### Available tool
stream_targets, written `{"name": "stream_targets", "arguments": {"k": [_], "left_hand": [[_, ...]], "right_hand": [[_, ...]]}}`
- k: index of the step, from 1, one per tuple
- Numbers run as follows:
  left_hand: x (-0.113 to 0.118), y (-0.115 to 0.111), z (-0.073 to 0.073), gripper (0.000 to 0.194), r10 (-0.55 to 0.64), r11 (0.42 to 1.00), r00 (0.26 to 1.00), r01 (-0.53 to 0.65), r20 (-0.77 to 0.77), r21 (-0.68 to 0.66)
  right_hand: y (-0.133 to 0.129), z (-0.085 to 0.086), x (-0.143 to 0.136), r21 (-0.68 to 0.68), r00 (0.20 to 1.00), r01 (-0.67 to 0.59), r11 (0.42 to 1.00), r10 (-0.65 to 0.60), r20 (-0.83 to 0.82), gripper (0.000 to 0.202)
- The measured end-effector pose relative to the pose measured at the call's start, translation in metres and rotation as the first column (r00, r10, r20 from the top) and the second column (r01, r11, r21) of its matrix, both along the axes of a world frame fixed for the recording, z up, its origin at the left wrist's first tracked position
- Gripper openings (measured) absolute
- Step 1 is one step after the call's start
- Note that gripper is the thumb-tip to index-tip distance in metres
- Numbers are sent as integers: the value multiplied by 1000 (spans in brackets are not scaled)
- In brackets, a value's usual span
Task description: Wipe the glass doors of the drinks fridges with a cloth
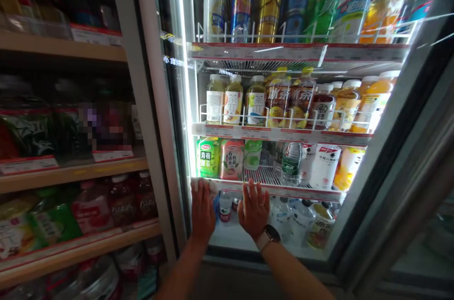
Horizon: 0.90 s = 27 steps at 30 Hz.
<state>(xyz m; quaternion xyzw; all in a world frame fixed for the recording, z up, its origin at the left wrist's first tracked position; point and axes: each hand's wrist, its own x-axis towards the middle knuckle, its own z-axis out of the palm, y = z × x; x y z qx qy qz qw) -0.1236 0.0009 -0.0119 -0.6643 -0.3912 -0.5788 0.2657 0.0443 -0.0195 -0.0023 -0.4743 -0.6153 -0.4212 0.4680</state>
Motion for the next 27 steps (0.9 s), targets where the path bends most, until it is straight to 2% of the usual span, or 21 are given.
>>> {"name": "stream_targets", "arguments": {"k": [4,8,11,14,18,21,24,27], "left_hand": [[44,-7,-16,62,-61,998,989,63,-133,15],[61,-5,-17,61,-26,994,991,39,-133,99],[51,0,-10,60,12,987,978,22,-209,159],[24,5,2,61,64,988,965,-26,-255,149],[-26,10,18,63,145,986,987,-139,-63,96],[-50,13,25,61,142,989,984,-145,107,29],[-47,12,21,60,104,995,969,-100,225,-32],[-18,10,9,61,56,998,969,-49,239,-37]], "right_hand": [[2,-1,1,16,1000,6,1000,-7,6,65],[4,-2,3,21,1000,14,1000,-14,21,64],[2,-1,3,21,999,2,1000,-3,33,65],[-1,0,3,-5,1000,-9,1000,9,24,66],[-2,2,2,2,1000,-14,1000,14,15,67],[-1,1,1,9,1000,-18,1000,18,1,67],[0,0,0,0,1000,-14,1000,14,-7,66],[0,-1,0,-5,1000,-7,1000,7,-5,66]]}}
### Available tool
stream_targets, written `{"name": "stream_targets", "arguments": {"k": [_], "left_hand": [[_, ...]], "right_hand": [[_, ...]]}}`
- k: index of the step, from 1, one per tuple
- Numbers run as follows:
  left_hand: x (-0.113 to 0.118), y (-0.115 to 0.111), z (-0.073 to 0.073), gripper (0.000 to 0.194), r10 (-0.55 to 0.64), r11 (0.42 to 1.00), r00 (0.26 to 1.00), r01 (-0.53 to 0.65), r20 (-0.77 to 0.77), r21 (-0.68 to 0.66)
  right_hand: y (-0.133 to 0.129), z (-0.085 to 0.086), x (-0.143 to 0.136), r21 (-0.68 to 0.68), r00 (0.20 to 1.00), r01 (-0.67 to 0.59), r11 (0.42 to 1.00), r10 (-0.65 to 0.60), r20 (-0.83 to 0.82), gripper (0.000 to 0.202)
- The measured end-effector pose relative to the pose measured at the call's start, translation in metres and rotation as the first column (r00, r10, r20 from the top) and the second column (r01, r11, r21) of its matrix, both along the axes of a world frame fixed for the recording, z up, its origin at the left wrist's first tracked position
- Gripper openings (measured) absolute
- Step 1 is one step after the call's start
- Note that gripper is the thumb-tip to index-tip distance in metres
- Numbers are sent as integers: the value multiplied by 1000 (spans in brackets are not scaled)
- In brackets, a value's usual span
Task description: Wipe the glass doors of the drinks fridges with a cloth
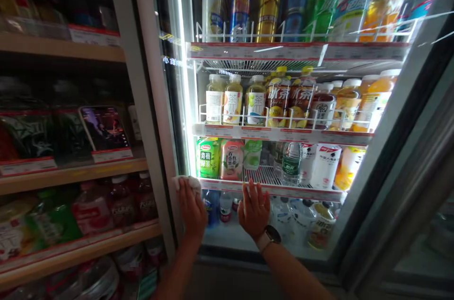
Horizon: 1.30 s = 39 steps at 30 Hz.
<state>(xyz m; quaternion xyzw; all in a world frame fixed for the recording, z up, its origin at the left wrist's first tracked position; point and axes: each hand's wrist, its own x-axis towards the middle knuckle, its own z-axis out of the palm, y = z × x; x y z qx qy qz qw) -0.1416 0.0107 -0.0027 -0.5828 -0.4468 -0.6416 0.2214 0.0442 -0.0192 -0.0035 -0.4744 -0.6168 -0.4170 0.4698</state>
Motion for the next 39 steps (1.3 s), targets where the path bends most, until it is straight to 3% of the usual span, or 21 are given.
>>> {"name": "stream_targets", "arguments": {"k": [5,9,13,17,21,23,25,28,34,36,39], "left_hand": [[61,-11,-16,58,-68,993,982,84,-177,82],[85,-17,-18,56,-108,980,959,147,-263,133],[76,-13,-12,55,-47,981,935,109,-352,159],[40,-5,-2,57,74,987,901,-3,-428,164],[-1,1,7,62,117,989,946,-83,-302,122],[-10,3,7,62,92,993,969,-72,-230,93],[-7,3,3,62,53,997,985,-44,-163,57],[17,-2,-12,63,15,999,993,-10,-115,44],[68,-17,-43,62,-23,993,918,68,-397,100],[68,-16,-43,61,4,988,887,68,-462,139],[51,-9,-30,62,53,983,854,46,-517,176]], "right_hand": [[2,-1,0,18,1000,-8,1000,8,-7,66],[5,-4,2,26,1000,3,1000,-3,-3,63],[5,-4,3,18,1000,-7,1000,7,2,63],[0,0,2,10,1000,-9,1000,9,13,66],[-3,4,1,12,1000,-21,1000,21,13,66],[-3,4,1,8,1000,-27,1000,27,8,66],[-3,4,0,12,1000,-19,1000,19,7,66],[-2,2,0,11,1000,-3,1000,3,4,66],[0,1,3,15,1000,-14,1000,14,27,64],[1,0,4,12,999,-22,1000,22,35,63],[1,-1,4,-1,999,-20,1000,20,26,64]]}}
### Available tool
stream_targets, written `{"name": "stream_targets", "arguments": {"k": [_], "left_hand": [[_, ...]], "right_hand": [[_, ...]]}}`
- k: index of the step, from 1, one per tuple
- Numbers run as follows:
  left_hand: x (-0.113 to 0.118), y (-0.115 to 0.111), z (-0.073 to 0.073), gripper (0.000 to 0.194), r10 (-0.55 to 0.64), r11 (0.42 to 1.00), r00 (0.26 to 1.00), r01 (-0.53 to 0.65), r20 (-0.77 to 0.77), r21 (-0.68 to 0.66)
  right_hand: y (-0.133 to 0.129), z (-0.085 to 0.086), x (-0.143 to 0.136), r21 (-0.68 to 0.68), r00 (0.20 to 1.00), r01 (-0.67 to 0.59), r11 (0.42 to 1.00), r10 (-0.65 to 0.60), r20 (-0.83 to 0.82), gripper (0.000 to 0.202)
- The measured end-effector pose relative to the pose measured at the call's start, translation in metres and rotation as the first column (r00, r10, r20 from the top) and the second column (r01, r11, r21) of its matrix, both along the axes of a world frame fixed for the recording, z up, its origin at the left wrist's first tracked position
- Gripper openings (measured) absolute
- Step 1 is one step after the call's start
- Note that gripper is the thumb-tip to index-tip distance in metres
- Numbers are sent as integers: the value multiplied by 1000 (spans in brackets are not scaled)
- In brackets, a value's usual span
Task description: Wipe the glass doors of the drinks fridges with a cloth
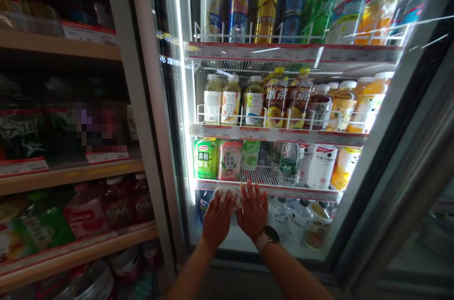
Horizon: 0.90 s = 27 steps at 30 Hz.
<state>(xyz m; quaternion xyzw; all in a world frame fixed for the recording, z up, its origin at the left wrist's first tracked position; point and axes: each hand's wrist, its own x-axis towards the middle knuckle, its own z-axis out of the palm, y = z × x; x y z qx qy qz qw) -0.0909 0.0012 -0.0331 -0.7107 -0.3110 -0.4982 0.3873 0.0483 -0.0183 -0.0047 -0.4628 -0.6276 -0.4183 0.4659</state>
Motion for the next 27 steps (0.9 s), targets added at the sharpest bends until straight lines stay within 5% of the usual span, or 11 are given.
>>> {"name": "stream_targets", "arguments": {"k": [8,13,21,27], "left_hand": [[-56,12,46,63,104,989,923,-58,371,-133],[-38,8,39,64,63,984,858,31,509,-175],[7,-2,-1,63,13,994,981,9,193,-111],[-27,5,23,62,30,999,998,-29,47,-26]], "right_hand": [[-4,3,-2,-19,1000,6,1000,-6,-21,68],[-3,3,-2,-10,1000,-6,1000,6,-18,66],[-2,2,-2,6,1000,7,1000,-7,-18,67],[-3,2,-1,-16,1000,20,1000,-21,-10,68]]}}
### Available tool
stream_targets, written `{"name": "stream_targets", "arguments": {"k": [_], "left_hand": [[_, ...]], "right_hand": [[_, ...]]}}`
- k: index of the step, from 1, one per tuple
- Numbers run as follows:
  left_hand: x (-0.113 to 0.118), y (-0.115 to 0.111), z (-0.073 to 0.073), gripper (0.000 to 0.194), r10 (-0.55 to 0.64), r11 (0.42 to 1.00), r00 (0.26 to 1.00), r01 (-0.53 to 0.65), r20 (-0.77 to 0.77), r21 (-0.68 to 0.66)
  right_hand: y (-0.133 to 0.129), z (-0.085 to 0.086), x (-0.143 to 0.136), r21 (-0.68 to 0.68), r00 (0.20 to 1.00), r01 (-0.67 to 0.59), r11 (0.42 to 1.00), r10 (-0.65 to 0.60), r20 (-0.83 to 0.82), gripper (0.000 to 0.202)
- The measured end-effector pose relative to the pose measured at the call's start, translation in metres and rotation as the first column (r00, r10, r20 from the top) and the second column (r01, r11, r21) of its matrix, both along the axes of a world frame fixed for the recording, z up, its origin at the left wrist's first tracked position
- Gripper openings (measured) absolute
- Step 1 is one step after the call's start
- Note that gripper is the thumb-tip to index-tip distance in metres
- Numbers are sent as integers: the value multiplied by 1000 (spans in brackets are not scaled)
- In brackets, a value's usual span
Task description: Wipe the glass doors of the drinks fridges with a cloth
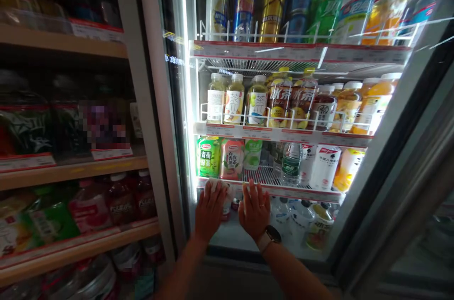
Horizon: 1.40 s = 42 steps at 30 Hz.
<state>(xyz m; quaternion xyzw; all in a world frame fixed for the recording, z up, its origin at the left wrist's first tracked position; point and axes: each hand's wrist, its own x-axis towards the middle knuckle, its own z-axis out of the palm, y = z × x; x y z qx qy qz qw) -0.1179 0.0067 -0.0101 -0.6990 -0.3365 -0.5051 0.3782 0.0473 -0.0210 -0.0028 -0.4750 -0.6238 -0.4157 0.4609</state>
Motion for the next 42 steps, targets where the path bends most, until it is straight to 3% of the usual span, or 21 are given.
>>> {"name": "stream_targets", "arguments": {"k": [4,6,8,11,16,19,22,25,28,31,33,38,40,42], "left_hand": [[-26,5,23,64,31,997,954,-9,298,-76],[-28,6,26,64,31,993,903,21,428,-116],[-21,5,21,63,20,993,890,37,456,-116],[-1,1,3,63,7,996,936,26,352,-89],[20,-8,-26,60,-32,999,999,32,-5,-26],[9,-7,-28,59,-31,999,986,32,-164,4],[-15,2,-16,59,-2,1000,980,7,-199,22],[-38,11,4,60,49,999,998,-48,-37,21],[-44,14,19,61,64,997,974,-55,216,-46],[-28,9,15,62,33,995,935,2,353,-98],[-12,3,1,63,9,996,954,18,301,-87],[12,-11,-37,63,-14,1000,998,13,-62,-19],[8,-12,-39,61,-20,1000,986,20,-165,4],[-2,-9,-33,59,-20,1000,973,24,-228,14]], "right_hand": [[0,0,0,3,1000,-13,1000,13,4,69],[0,0,-1,3,1000,-16,1000,16,-3,68],[0,1,-1,4,1000,-16,1000,16,-7,67],[-1,2,-1,12,1000,-19,1000,19,-5,67],[-1,2,0,16,1000,-9,1000,8,15,65],[-1,1,1,-1,1000,-11,1000,11,18,64],[0,-1,0,-15,1000,-1,1000,1,5,67],[0,-1,-1,-9,1000,1,1000,-1,-8,68],[0,0,-1,7,1000,-9,1000,9,-2,67],[0,1,-1,15,1000,-16,1000,16,-7,66],[-1,1,-1,18,1000,-22,1000,22,-13,66],[-1,1,0,5,999,-36,999,36,-2,64],[0,1,1,11,999,-42,999,42,8,62],[0,1,0,17,999,-36,999,35,12,62]]}}
